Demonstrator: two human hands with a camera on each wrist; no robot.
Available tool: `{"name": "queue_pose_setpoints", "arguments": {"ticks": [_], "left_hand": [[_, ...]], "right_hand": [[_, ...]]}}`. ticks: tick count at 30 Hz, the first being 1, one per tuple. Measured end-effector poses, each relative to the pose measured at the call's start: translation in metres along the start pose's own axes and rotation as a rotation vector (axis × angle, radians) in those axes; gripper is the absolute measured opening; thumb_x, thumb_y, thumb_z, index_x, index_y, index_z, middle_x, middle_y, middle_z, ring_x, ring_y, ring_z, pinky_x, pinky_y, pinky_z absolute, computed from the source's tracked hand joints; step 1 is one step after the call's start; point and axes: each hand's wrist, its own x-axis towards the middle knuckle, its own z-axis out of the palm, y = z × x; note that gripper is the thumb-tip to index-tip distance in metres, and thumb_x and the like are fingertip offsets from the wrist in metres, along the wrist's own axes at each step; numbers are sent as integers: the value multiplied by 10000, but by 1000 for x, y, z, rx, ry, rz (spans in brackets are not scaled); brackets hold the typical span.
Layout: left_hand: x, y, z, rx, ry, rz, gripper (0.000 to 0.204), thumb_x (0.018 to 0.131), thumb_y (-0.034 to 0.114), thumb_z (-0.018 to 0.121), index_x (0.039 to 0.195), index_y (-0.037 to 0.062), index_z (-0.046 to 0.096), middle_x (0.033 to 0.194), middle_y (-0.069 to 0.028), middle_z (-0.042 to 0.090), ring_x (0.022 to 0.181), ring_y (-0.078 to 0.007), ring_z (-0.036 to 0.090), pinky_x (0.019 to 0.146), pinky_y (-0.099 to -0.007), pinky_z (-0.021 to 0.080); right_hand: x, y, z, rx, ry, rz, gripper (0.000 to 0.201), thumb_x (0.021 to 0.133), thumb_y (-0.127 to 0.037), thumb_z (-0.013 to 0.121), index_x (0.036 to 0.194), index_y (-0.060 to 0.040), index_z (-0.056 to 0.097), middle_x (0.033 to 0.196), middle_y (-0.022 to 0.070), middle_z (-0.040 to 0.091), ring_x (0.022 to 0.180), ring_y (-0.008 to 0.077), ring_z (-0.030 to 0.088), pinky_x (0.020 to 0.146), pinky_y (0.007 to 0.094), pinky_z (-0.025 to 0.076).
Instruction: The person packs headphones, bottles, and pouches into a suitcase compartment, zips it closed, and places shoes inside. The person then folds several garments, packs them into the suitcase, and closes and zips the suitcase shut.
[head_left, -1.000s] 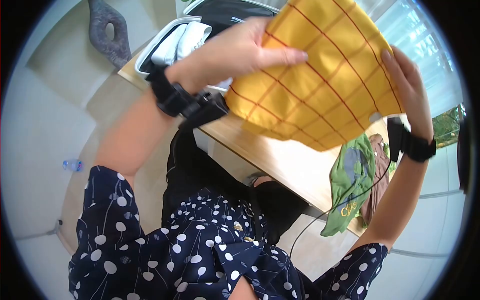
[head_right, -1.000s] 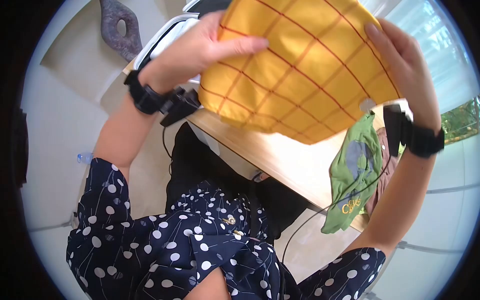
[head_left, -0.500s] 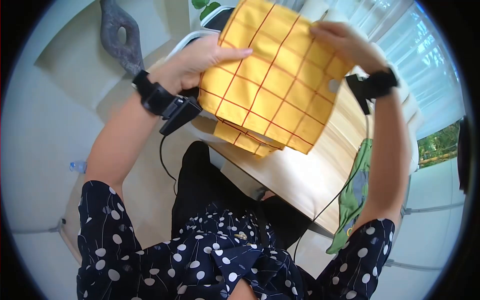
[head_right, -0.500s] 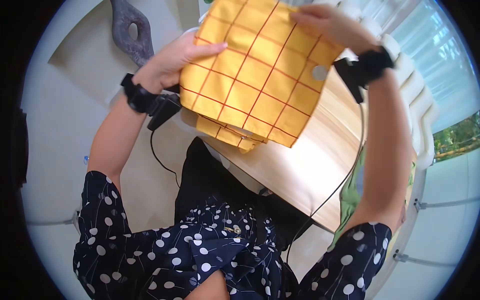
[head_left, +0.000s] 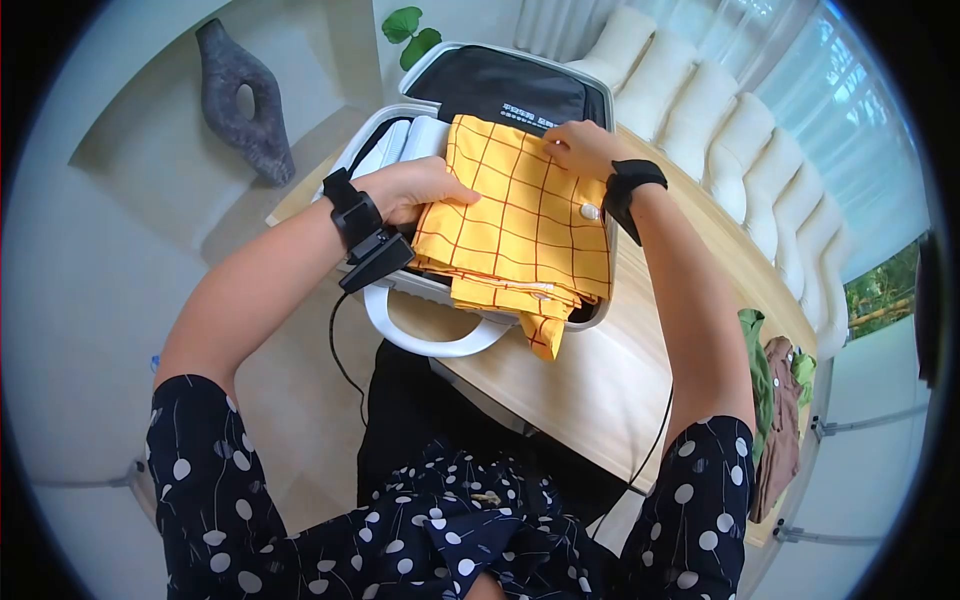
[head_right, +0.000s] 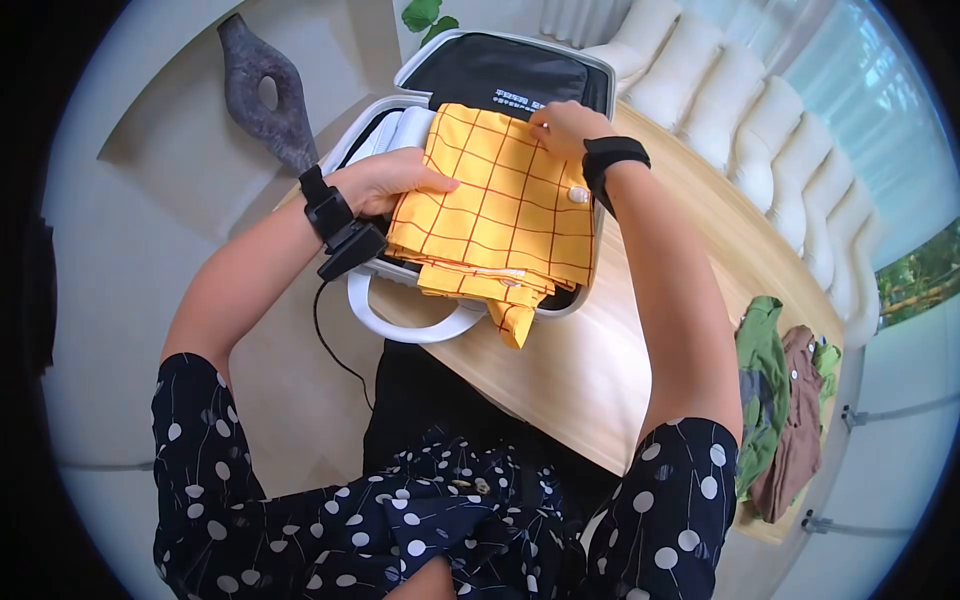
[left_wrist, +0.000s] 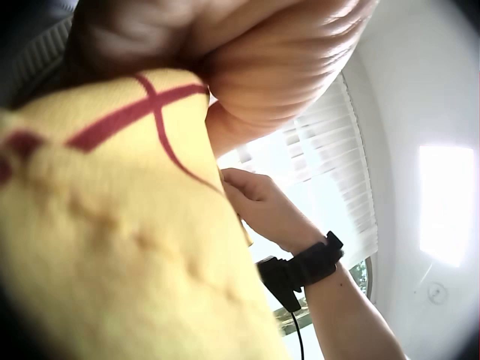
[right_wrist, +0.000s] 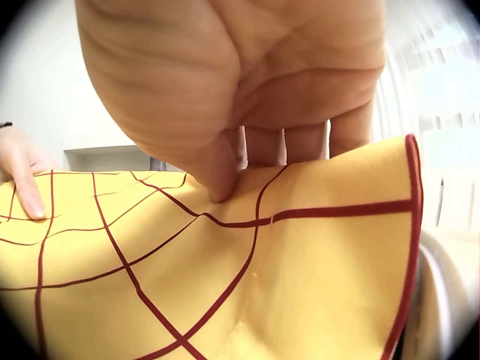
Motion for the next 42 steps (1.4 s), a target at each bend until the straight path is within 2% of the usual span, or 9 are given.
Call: {"name": "queue_pose_setpoints", "arguments": {"ticks": [3, 5, 6, 8, 12, 13, 18, 34, 42], "left_hand": [[-16, 9, -9, 206, -133, 89, 461, 856, 135, 620, 1228, -73, 443, 1135, -176, 586, 974, -222, 626, 813, -319, 527], [-51, 42, 12, 1013, 174, 23, 604, 816, 276, 673, 1262, -44, 422, 1177, -194, 551, 1055, -246, 578, 867, -332, 477], [-49, 38, 7, 1013, 172, 20, 604, 816, 276, 673, 1262, -44, 422, 1177, -194, 551, 1055, -246, 578, 867, -332, 477], [-44, 28, -5, 1522, 294, 578, 689, 783, 377, 680, 1286, -8, 408, 1260, -207, 471, 1164, -276, 487, 945, -363, 402], [-17, 21, -8, 1789, 9, 722, 829, 749, 488, 686, 1365, 41, 358, 1425, -244, 273, 1319, -403, 251, 1062, -443, 277], [-6, 20, -7, 1852, -99, 538, 958, 719, 625, 638, 1419, 77, 283, 1466, -253, 179, 1354, -448, 130, 1095, -472, 203], [21, 4, 1, 1980, -216, 205, 1147, 658, 800, 522, 1466, 100, 107, 1492, -256, 52, 1380, -425, 52, 1116, -465, 125], [23, -4, 6, 1853, -285, 157, 1218, 637, 814, 523, 1457, 44, 56, 1493, -260, 32, 1388, -399, 38, 1118, -463, 125], [19, -15, 30, 2057, -170, 80, 1423, 466, 858, 601, 1448, 19, 3, 1503, -231, 21, 1390, -382, 70, 1109, -449, 193]], "right_hand": [[6, -6, 7, -29, -76, 14, 220, 858, -230, 519, 920, -63, 647, 858, 153, 659, 836, 341, 614, 722, 407, 480], [-2, -14, 1, -10, -56, 57, 219, 843, -216, 558, 963, -50, 633, 885, 150, 650, 837, 336, 612, 730, 410, 480], [-6, -18, 0, -7, -58, 58, 219, 843, -216, 558, 963, -50, 633, 885, 150, 650, 837, 336, 612, 730, 410, 480], [-17, -23, -1, -100, 222, -78, 249, 832, -237, 595, 985, -41, 618, 935, 132, 631, 889, 328, 598, 755, 397, 473], [-49, -59, -10, -54, -133, -36, 742, 780, -467, 652, 1296, 9, 412, 1240, 237, 478, 1139, 364, 494, 919, 393, 428], [-57, -65, -3, -58, -133, -33, 742, 780, -467, 652, 1296, 9, 412, 1240, 237, 478, 1139, 364, 494, 919, 393, 428], [-50, -63, 13, -127, -629, 229, 1202, 626, -773, 574, 1460, -52, 95, 1503, 210, 104, 1340, 387, 264, 1068, 415, 294], [-64, -76, 7, -223, -722, 47, 1097, 752, -686, 527, 1429, 43, 66, 1494, 226, 116, 1346, 336, 267, 1082, 350, 282], [-51, -80, 28, -358, -643, 75, 1055, 657, -562, 706, 1394, 37, 248, 1455, 213, 262, 1109, 349, 552, 899, 387, 470]]}}
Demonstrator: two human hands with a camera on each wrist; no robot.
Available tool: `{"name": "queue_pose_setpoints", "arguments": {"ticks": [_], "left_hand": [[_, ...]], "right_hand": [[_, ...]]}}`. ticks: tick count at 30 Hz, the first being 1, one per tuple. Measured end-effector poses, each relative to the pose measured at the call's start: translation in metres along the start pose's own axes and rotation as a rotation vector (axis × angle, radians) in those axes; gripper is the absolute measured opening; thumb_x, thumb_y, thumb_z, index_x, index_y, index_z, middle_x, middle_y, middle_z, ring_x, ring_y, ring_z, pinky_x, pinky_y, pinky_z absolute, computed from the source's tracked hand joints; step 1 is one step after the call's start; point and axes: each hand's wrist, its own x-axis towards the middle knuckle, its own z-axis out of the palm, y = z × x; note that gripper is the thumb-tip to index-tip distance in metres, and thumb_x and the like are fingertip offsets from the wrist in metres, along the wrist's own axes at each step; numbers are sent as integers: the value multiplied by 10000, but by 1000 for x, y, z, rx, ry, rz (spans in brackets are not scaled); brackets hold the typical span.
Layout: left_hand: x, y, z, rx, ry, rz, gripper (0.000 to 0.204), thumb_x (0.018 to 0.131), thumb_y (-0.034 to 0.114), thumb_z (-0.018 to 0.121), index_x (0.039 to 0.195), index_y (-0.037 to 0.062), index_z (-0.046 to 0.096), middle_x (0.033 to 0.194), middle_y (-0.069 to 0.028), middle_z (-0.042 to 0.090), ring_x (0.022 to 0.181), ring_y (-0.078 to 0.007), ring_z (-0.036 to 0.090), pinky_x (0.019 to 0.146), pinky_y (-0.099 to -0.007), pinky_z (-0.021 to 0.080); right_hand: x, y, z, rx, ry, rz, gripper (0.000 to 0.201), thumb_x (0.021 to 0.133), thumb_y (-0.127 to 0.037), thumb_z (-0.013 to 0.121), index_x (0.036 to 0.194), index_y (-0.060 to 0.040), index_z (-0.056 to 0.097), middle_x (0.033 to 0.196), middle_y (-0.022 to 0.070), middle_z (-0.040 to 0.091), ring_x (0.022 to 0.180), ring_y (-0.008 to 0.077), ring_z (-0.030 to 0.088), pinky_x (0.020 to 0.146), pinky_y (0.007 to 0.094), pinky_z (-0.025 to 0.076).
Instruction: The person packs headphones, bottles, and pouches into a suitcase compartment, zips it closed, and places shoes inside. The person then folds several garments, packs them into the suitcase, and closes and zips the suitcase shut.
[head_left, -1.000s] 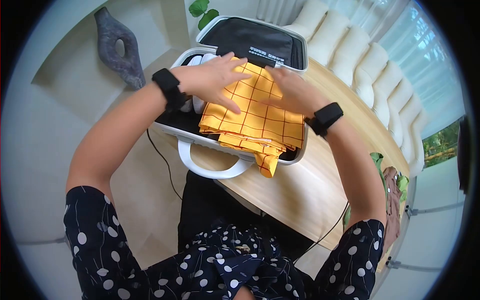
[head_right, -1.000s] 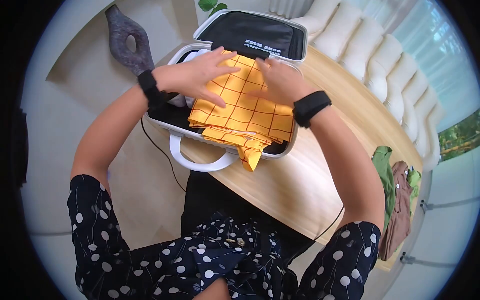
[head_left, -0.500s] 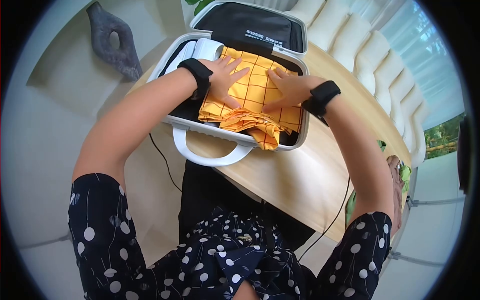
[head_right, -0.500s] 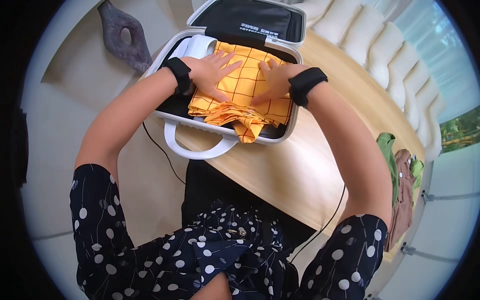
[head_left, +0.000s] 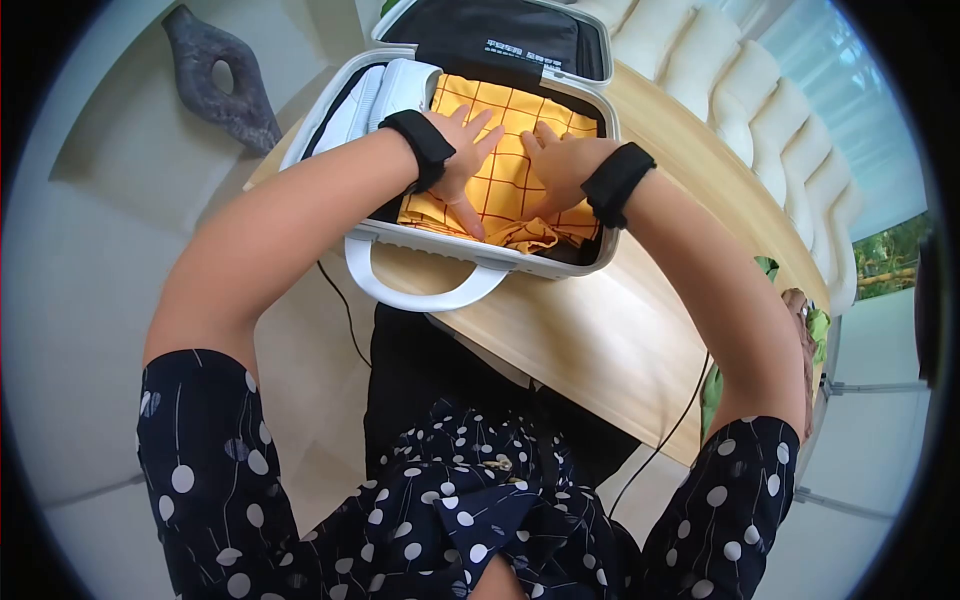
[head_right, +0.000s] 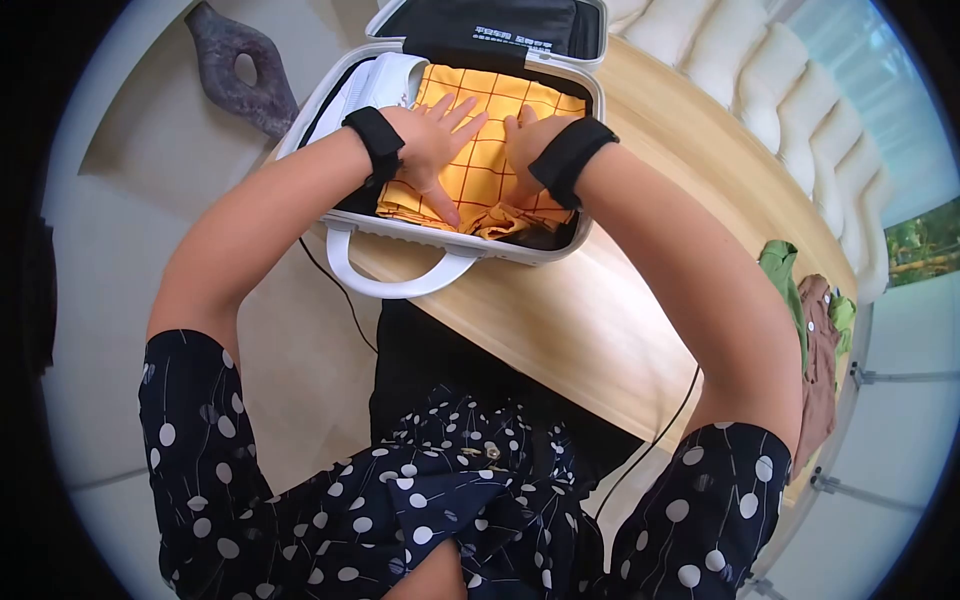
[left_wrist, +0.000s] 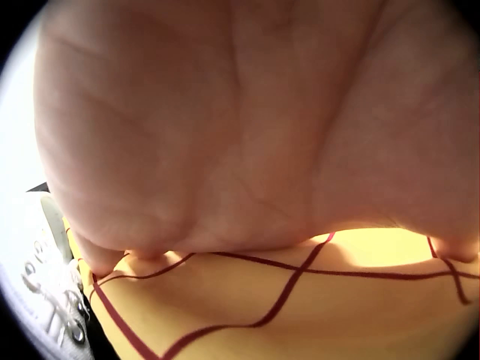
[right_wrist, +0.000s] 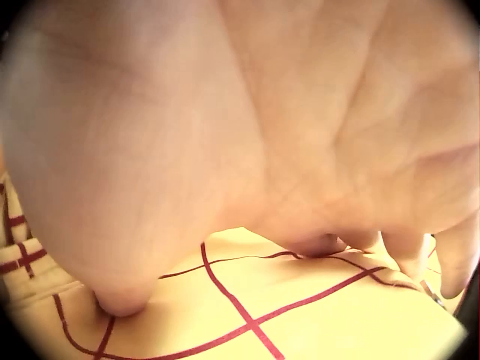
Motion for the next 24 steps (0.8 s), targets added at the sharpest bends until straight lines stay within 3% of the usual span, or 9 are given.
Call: {"name": "queue_pose_setpoints", "arguments": {"ticks": [1, 5, 6, 8, 9, 14, 18, 20, 24], "left_hand": [[-1, 1, 0, -7, -15, -9, 1428, 461, 859, 603, 1448, 19, 1, 1504, -229, 20, 1391, -377, 73, 1109, -445, 196], [-2, 3, 1, -10, -15, -30, 1442, 448, 861, 607, 1448, 20, -2, 1506, -224, 17, 1394, -364, 73, 1107, -437, 208], [-1, 3, 1, -9, -16, -26, 1442, 448, 861, 607, 1448, 20, -2, 1506, -224, 17, 1394, -364, 73, 1107, -437, 208], [1, 2, 0, -14, -18, -26, 1450, 440, 863, 608, 1448, 20, -5, 1508, -219, 10, 1395, -363, 74, 1101, -439, 221], [1, 2, 0, -8, -28, -36, 1459, 428, 871, 602, 1449, 24, -6, 1510, -214, 13, 1394, -364, 78, 1097, -441, 233], [1, 2, 4, 11, -2, -34, 1450, 437, 884, 579, 1447, 11, 14, 1503, -232, 42, 1391, -374, 89, 1097, -435, 231], [14, -4, 23, 113, 126, 4, 1407, 469, 881, 564, 1427, -36, 95, 1466, -277, 158, 1363, -401, 180, 1095, -435, 244], [15, -8, 24, 124, 137, 32, 1400, 486, 875, 562, 1425, -45, 78, 1468, -287, 129, 1369, -401, 159, 1103, -433, 226], [10, -3, 3, 37, -5, -21, 1372, 497, 818, 632, 1447, 11, 57, 1498, -234, 76, 1388, -359, 119, 1102, -432, 225]], "right_hand": [[-1, 1, -3, -3, 3, -2, 1055, 657, -562, 706, 1394, 37, 248, 1455, 213, 262, 1109, 349, 552, 899, 387, 470], [-31, -3, -48, 196, -382, 25, 1089, 712, -577, 662, 1407, 78, 140, 1464, 244, 199, 1286, 319, 376, 1021, 346, 363], [-32, -2, -36, 199, -384, 27, 1089, 712, -577, 662, 1407, 78, 140, 1464, 244, 199, 1286, 319, 376, 1021, 346, 363], [-32, 4, 3, -33, -13, -160, 976, 710, -570, 645, 1372, 49, 284, 1455, 180, 268, 1228, 300, 442, 970, 391, 418], [-32, -1, 14, -75, 55, -132, 949, 725, -500, 675, 1384, 43, 262, 1458, 163, 264, 1244, 319, 409, 1000, 388, 392], [-32, -6, 16, -67, 105, -96, 1036, 686, -465, 738, 1394, 65, 197, 1447, 184, 259, 1263, 339, 366, 998, 406, 388], [-24, 2, 28, 55, 152, -128, 869, 676, -423, 742, 1313, 39, 375, 1359, 185, 405, 1168, 338, 474, 970, 390, 407], [-17, 10, 29, 198, 41, -150, 756, 714, -438, 705, 1261, 22, 459, 1264, 191, 502, 1138, 330, 496, 965, 376, 407], [-93, 17, 21, 430, 507, -145, 645, 826, -435, 608, 1279, 8, 481, 1230, 194, 539, 1125, 324, 503, 983, 367, 391]]}}
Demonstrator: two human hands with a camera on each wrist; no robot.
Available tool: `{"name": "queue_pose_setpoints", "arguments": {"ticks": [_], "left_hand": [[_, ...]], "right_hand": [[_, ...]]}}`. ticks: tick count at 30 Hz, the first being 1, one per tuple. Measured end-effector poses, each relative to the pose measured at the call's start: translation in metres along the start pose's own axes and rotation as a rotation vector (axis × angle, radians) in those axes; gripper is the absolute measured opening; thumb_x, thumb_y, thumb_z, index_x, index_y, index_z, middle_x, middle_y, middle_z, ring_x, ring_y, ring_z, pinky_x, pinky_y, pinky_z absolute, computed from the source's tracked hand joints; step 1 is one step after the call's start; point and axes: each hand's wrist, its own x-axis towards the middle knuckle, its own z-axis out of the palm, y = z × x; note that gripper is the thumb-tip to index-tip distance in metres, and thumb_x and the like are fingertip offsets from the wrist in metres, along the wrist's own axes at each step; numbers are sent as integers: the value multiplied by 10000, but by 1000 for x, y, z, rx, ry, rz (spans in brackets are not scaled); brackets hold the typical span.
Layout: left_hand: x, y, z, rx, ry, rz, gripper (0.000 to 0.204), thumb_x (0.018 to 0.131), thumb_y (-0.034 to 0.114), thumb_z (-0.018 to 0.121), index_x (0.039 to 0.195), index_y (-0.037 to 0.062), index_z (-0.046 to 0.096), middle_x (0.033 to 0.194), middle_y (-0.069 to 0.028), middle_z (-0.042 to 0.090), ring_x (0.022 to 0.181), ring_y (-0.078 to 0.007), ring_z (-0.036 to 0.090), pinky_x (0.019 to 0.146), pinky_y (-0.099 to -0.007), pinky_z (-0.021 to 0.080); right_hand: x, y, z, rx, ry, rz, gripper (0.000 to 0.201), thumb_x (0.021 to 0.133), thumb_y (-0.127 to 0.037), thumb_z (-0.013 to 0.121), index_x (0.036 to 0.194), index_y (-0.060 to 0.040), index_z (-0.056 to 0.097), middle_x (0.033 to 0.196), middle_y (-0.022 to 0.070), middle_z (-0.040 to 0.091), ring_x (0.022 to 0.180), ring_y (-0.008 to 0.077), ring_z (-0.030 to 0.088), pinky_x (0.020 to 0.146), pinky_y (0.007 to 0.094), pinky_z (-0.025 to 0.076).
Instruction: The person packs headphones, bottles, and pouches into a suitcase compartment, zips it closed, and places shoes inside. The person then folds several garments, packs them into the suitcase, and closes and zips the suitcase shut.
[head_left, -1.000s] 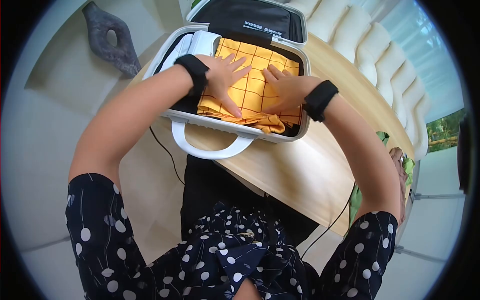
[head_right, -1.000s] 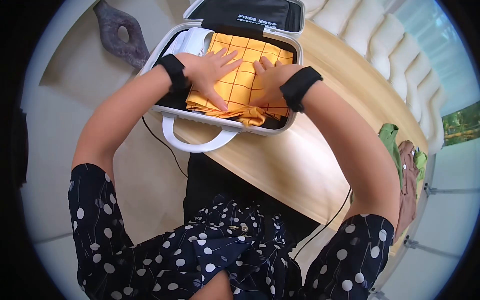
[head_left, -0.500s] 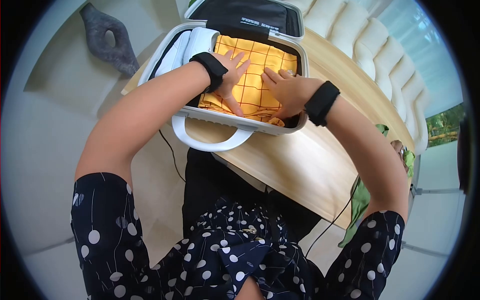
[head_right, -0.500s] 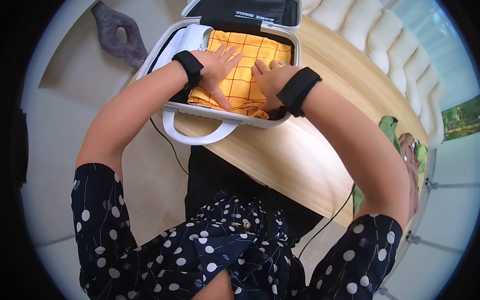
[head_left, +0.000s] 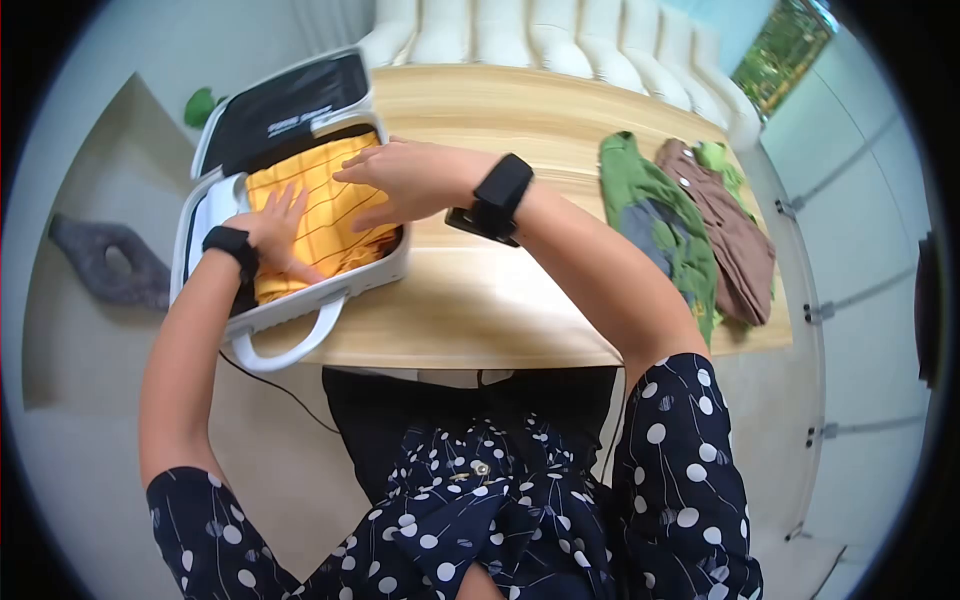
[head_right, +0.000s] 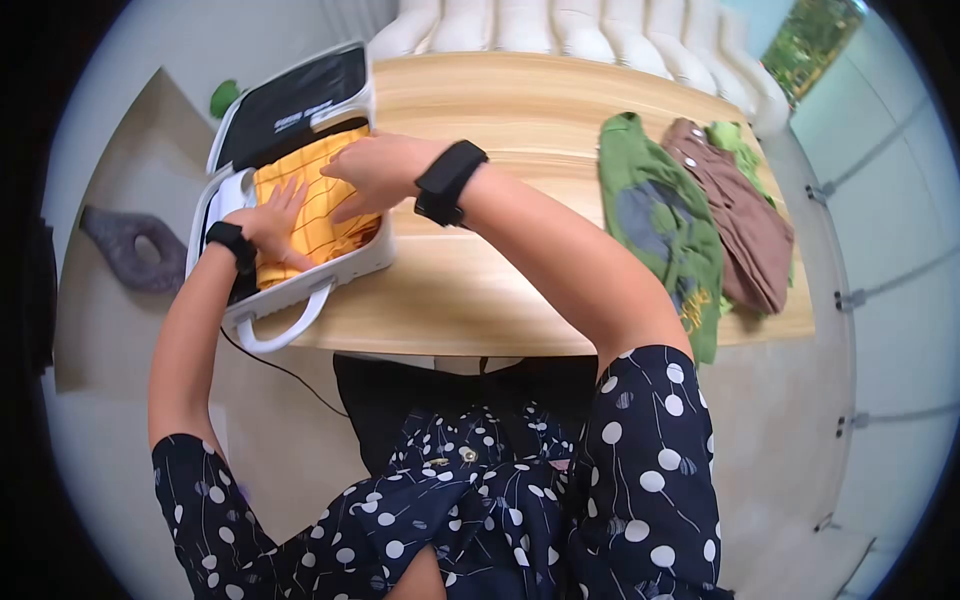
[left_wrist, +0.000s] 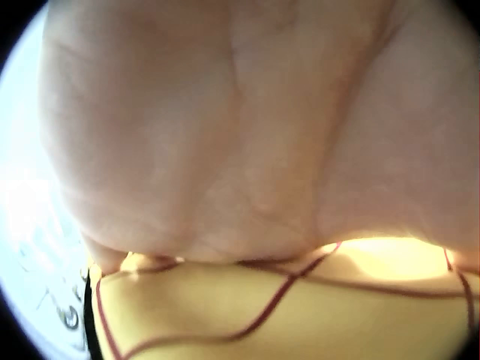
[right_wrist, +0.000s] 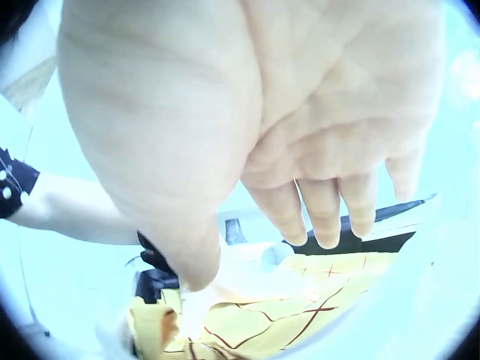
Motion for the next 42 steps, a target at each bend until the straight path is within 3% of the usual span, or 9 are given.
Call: {"name": "queue_pose_setpoints", "arguments": {"ticks": [4, 8, 9, 14, 18, 21, 25, 31, 42], "left_hand": [[-12, 14, -70, 19, -70, -70, 919, 669, 621, 675, 1355, 77, 397, 1309, -187, 483, 1173, -323, 497, 962, -385, 417], [-29, 61, -119, -168, 836, 277, 418, 893, 289, 570, 1233, 49, 524, 1169, -167, 591, 1055, -295, 579, 878, -362, 462], [-29, 85, -130, -393, 850, 398, 392, 901, 265, 562, 1224, 45, 532, 1153, -151, 602, 1032, -253, 589, 856, -336, 470], [11, 188, -134, -992, 639, 787, 370, 926, 250, 538, 1221, 26, 534, 1121, -100, 608, 970, -151, 591, 823, -280, 477], [76, 240, -91, -1581, 178, 753, 392, 932, 272, 534, 1233, 24, 504, 1199, -80, 550, 1003, -185, 590, 843, -305, 488], [101, 251, -66, -1987, -90, 670, 434, 933, 278, 529, 1274, 22, 446, 1221, -99, 523, 1042, -221, 571, 868, -337, 485], [121, 245, -50, -2198, -109, 706, 451, 944, 287, 496, 1281, 0, 405, 1218, -136, 521, 1108, -228, 527, 911, -379, 463], [133, 235, -40, -2381, -48, 756, 344, 943, 221, 502, 1212, 11, 461, 1172, -125, 557, 1061, -215, 554, 900, -368, 469], [129, 235, -44, -2421, 211, 744, 326, 925, 79, 454, 1239, -10, 449, 1197, -142, 553, 1055, -235, 572, 935, -365, 460]], "right_hand": [[-65, 39, -3, 148, 388, 58, 537, 860, -356, 611, 1236, 14, 511, 1261, 202, 515, 1139, 346, 503, 963, 382, 412], [-136, 101, 1, 208, 528, 505, 579, 858, -390, 600, 1252, 21, 493, 1260, 248, 497, 1173, 349, 483, 968, 373, 406], [-155, 127, 15, 83, 573, 595, 587, 829, -397, 617, 1229, 19, 507, 1236, 247, 514, 1158, 357, 487, 966, 384, 406], [-233, 200, 67, -175, 542, 1030, 613, 728, -423, 678, 1137, 9, 534, 1181, 236, 550, 1119, 378, 500, 979, 441, 376], [-238, 185, 52, -150, 403, 1207, 622, 698, -455, 694, 1101, -11, 525, 1102, 230, 595, 1041, 376, 558, 924, 483, 399], [-227, 184, 49, -39, 330, 1170, 608, 704, -445, 681, 1142, -40, 563, 1070, 194, 626, 1044, 349, 572, 925, 530, 380], [-205, 170, 61, 203, 460, 760, 555, 724, -318, 682, 1185, -31, 568, 1070, 218, 623, 1000, 343, 596, 865, 352, 466], [-172, 119, 48, 386, 395, 302, 439, 764, -224, 659, 1152, -35, 581, 1037, 228, 623, 955, 361, 598, 835, 389, 472], [-189, 118, 49, 178, 395, 597, 445, 836, -412, 628, 939, 21, 616, 846, 244, 625, 779, 404, 595, 703, 411, 470]]}}
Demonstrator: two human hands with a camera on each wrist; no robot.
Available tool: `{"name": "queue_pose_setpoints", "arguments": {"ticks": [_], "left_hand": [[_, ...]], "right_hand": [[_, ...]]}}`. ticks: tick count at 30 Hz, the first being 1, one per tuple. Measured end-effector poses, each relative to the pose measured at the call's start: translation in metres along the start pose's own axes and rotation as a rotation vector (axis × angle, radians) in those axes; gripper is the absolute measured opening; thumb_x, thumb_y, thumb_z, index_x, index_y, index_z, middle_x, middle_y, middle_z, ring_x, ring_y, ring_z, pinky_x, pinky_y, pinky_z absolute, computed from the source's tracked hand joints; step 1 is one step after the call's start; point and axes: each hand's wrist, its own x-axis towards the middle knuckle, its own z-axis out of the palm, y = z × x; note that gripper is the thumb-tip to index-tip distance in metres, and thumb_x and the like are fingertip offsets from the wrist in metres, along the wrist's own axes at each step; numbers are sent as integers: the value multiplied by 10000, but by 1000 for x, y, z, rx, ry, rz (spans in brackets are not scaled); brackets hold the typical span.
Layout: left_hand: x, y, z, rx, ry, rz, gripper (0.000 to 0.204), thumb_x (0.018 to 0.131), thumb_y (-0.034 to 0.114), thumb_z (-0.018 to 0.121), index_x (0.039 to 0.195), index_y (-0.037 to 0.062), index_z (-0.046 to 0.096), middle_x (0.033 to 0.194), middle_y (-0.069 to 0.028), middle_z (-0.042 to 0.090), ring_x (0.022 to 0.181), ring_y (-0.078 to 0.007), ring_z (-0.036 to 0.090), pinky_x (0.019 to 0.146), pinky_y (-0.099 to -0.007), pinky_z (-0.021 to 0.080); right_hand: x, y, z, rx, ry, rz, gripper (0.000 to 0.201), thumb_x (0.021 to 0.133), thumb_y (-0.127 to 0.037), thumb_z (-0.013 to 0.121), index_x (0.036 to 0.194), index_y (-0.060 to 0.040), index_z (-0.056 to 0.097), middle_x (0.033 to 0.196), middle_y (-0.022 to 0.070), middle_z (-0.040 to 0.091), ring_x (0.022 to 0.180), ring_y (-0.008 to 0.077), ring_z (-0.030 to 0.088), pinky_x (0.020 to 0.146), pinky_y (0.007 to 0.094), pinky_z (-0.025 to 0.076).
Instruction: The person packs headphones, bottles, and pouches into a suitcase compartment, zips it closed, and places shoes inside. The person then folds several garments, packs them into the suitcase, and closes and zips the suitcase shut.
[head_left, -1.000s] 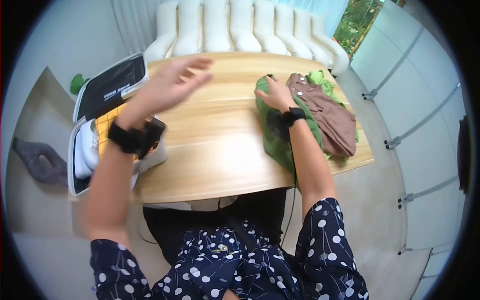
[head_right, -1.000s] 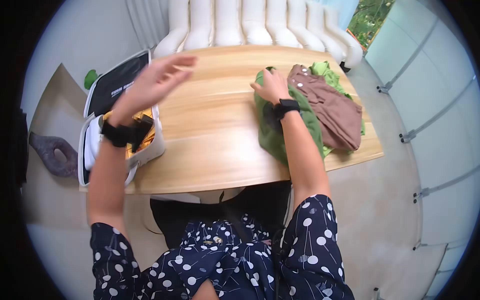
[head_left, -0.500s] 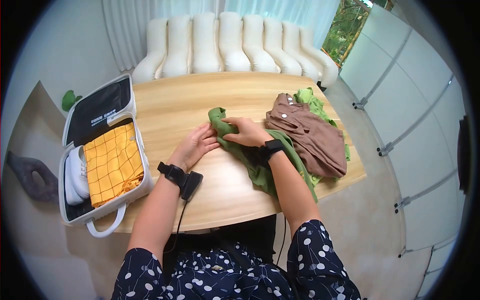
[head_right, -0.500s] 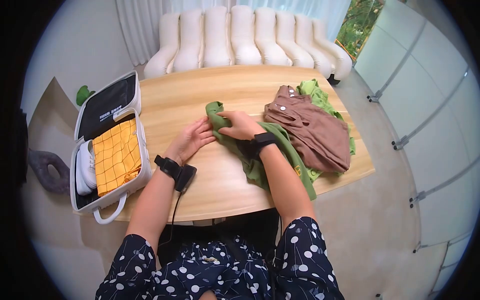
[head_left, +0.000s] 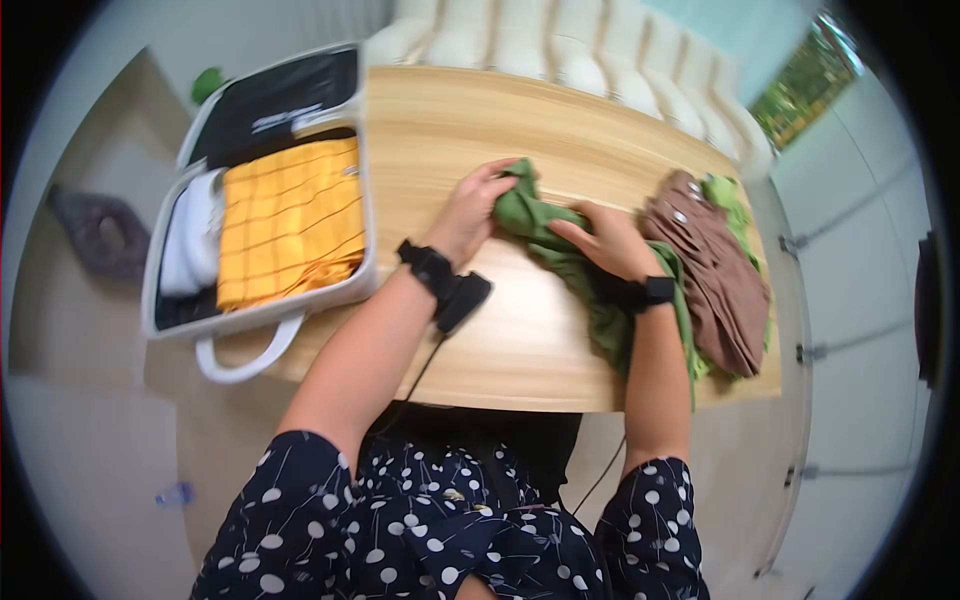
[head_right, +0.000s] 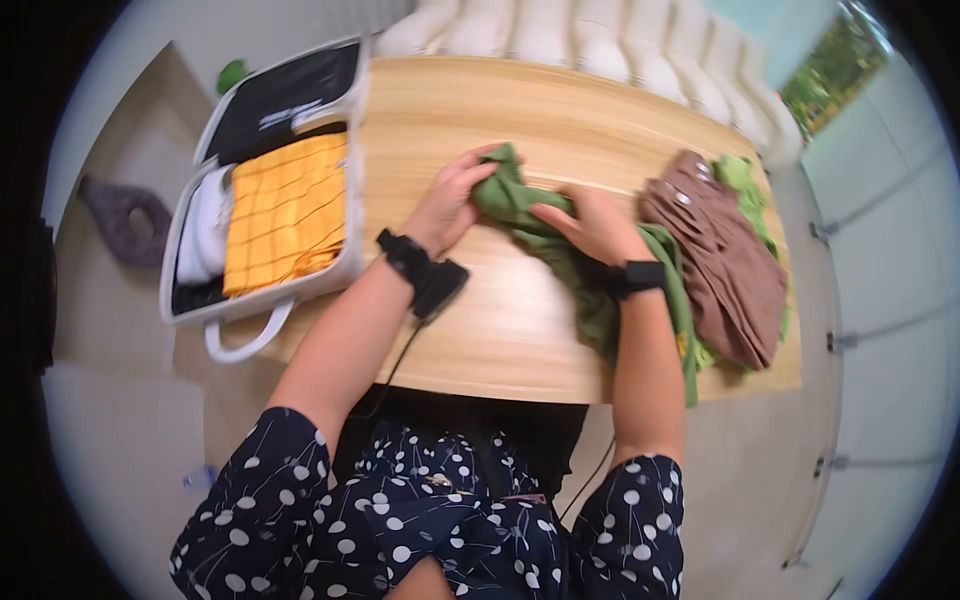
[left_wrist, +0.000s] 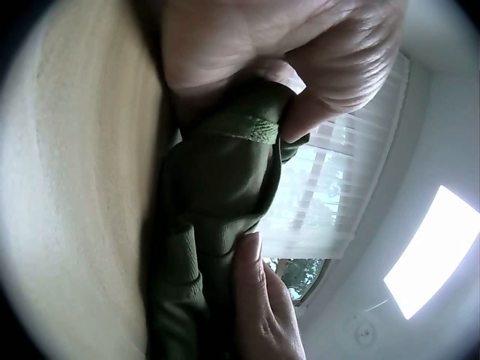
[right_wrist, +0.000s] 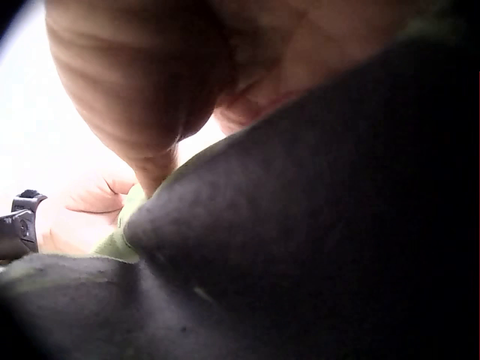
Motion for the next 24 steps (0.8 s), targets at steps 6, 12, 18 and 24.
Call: {"name": "queue_pose_setpoints", "arguments": {"ticks": [6, 12, 18, 24], "left_hand": [[-1, 21, -27, -107, 317, 200, 266, 920, 136, 456, 1166, 35, 454, 1076, -148, 574, 915, -228, 599, 787, -336, 501], [-4, 27, -39, -217, 441, 274, 246, 921, 152, 438, 1137, 36, 456, 1002, -132, 563, 864, -242, 602, 783, -349, 506], [-8, 20, -55, -211, 462, 255, 236, 917, 140, 445, 1122, 25, 462, 990, -132, 560, 868, -244, 595, 803, -354, 505], [-10, 22, -77, -251, 451, 249, 215, 902, 131, 496, 1090, 29, 486, 974, -129, 574, 887, -237, 584, 833, -361, 492]], "right_hand": [[5, -2, 2, -61, -73, 42, 450, 846, -390, 616, 817, 55, 556, 776, 272, 569, 738, 416, 546, 653, 421, 424], [4, -1, -4, -99, -122, 67, 425, 858, -346, 606, 844, 70, 521, 751, 287, 517, 673, 415, 469, 636, 399, 416], [3, 19, 0, -104, -97, 52, 425, 845, -351, 620, 874, 63, 533, 785, 288, 545, 735, 432, 518, 652, 403, 428], [2, 42, 10, -90, 39, -11, 379, 806, -331, 659, 938, 14, 577, 868, 239, 605, 854, 413, 569, 730, 429, 452]]}}
